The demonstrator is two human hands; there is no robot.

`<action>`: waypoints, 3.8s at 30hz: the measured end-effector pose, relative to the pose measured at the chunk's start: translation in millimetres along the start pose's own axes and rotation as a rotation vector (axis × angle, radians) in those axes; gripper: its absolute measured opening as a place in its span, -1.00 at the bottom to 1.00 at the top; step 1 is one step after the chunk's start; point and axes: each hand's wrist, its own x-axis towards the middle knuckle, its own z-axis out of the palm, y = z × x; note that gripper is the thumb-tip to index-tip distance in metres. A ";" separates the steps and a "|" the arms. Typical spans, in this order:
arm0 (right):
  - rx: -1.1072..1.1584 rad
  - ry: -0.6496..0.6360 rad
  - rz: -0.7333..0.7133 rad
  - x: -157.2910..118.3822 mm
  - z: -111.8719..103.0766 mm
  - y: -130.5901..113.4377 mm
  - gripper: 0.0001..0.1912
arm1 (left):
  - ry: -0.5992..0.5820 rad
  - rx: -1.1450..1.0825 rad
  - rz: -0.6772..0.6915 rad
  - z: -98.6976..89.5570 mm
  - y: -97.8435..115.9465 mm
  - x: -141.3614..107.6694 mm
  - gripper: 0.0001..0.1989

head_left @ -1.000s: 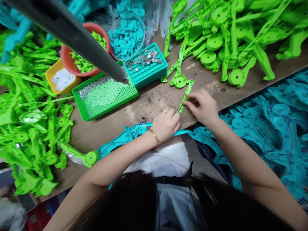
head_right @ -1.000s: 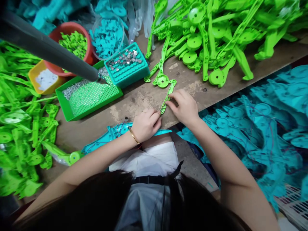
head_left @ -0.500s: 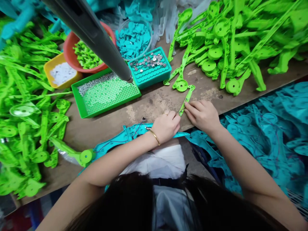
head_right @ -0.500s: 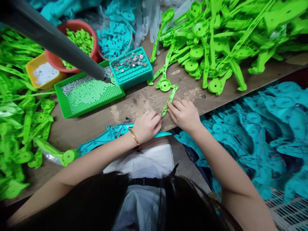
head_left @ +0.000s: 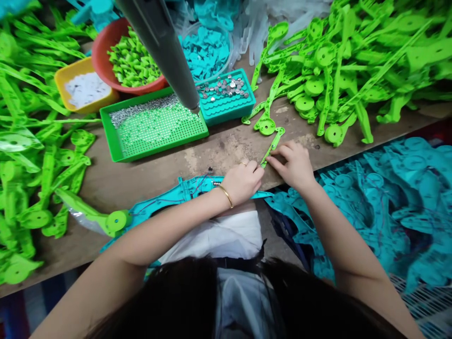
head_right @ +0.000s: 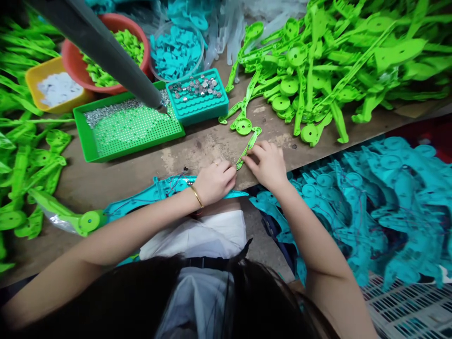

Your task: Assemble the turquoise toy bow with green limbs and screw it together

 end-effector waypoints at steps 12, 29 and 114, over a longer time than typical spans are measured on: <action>-0.118 0.032 -0.040 -12.4 -3.5 -9.5 -0.73 | -0.209 -0.093 -0.215 -31.9 3.2 -4.2 -0.76; 0.163 -0.041 -0.244 -27.1 -1.7 -23.1 -0.79 | -0.194 -0.122 -0.162 -28.8 -0.6 -9.7 -0.70; 0.302 0.067 0.227 294.3 30.1 -33.0 -0.82 | -0.089 0.357 0.077 -41.9 -34.9 -95.9 -0.59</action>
